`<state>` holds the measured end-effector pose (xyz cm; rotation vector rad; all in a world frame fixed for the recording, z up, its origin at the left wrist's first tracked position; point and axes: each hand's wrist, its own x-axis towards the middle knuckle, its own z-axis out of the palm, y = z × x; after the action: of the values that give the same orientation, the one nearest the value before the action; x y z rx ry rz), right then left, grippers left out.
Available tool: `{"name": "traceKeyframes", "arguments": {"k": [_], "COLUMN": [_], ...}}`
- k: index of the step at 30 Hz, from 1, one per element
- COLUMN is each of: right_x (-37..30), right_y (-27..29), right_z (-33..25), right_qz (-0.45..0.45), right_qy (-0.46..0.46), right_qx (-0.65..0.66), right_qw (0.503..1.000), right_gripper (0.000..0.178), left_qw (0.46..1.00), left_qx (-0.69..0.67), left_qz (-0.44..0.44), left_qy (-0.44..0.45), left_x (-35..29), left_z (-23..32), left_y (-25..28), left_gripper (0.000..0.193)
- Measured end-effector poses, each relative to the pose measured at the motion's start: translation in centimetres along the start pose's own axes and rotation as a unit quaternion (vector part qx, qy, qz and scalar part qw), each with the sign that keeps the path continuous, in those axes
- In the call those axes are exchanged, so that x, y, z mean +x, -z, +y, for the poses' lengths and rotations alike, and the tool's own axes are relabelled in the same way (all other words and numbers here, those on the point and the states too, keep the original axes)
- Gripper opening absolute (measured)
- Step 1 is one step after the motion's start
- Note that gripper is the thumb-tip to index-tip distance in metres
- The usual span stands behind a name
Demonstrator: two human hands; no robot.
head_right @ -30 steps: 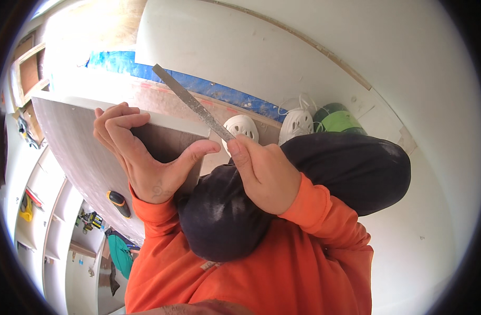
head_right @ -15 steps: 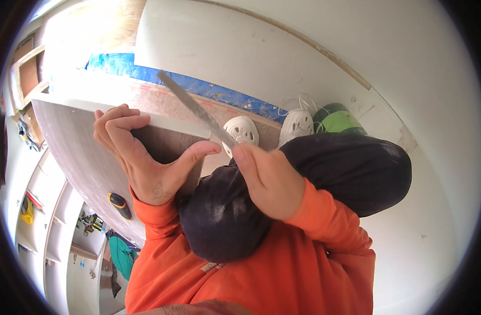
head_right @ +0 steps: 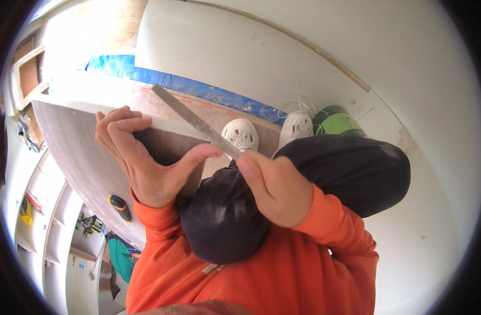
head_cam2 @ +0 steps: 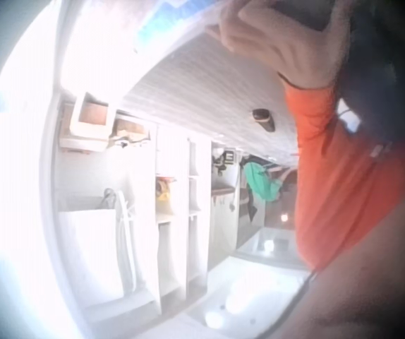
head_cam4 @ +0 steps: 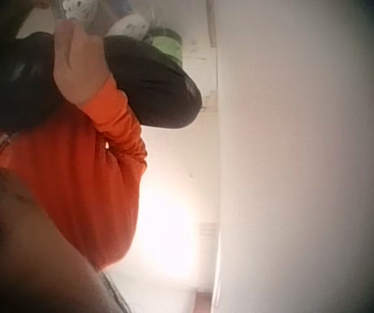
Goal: The person sits on the floor and uses a utility knife and a metal file to trim and smooth the edges of a large cabinet panel. They repeatedly score the edge with the knife and file the surface to remove burrs, while another person works nearby.
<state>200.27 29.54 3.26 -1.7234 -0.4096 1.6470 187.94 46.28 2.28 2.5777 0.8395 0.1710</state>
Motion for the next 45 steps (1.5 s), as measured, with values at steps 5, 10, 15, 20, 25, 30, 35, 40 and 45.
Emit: {"name": "traceKeyframes", "arguments": {"k": [5, 10, 15, 20, 25, 30, 35, 40, 45], "right_x": [0.0, -0.1, -0.1, 0.1, 0.3, 0.4, 0.3, 0.7, 2.5], "right_y": [0.1, 0.1, 0.2, 0.3, 0.4, 0.2, -0.2, -0.8, -1.9], "right_z": [0.0, 0.0, 0.0, -0.1, -0.2, -0.2, 0.1, 0.9, 2.9], "right_qz": [0.016, 0.018, -0.014, 0.023, 0.007, 0.028, 0.040, 0.055, 0.129], "right_qy": [-0.007, 0.015, -0.059, 0.018, 0.008, 0.028, 0.032, 0.048, 0.115], "right_qx": [-0.030, -0.032, -0.041, -0.045, -0.049, -0.034, -0.022, -0.001, -0.035], "right_qw": [0.999, 0.999, 0.997, 0.999, 0.999, 0.999, 0.998, 0.997, 0.984], "right_gripper": [0.033, 0.035, 0.035, 0.035, 0.036, 0.038, 0.039, 0.040, 0.038], "left_qw": [1.000, 1.000, 1.000, 1.000, 0.999, 0.999, 0.999, 0.999, 0.998], "left_qx": [-0.005, 0.003, 0.005, -0.004, -0.005, -0.014, -0.013, -0.007, -0.019], "left_qz": [0.000, -0.005, -0.008, 0.007, 0.031, 0.035, 0.028, 0.026, 0.033], "left_qy": [0.000, 0.001, -0.001, -0.007, -0.012, -0.009, -0.019, -0.032, -0.053], "left_x": [0.0, 0.0, 0.0, 0.0, -0.1, -0.2, -0.2, -0.4, -0.3], "left_z": [-0.1, -0.1, -0.1, -0.2, -0.4, -0.4, -0.5, -0.6, -0.5], "left_y": [0.1, 0.1, 0.1, -0.2, -0.5, -0.6, -0.7, -0.5, -0.7], "left_gripper": [0.098, 0.098, 0.098, 0.098, 0.092, 0.091, 0.091, 0.092, 0.085]}}
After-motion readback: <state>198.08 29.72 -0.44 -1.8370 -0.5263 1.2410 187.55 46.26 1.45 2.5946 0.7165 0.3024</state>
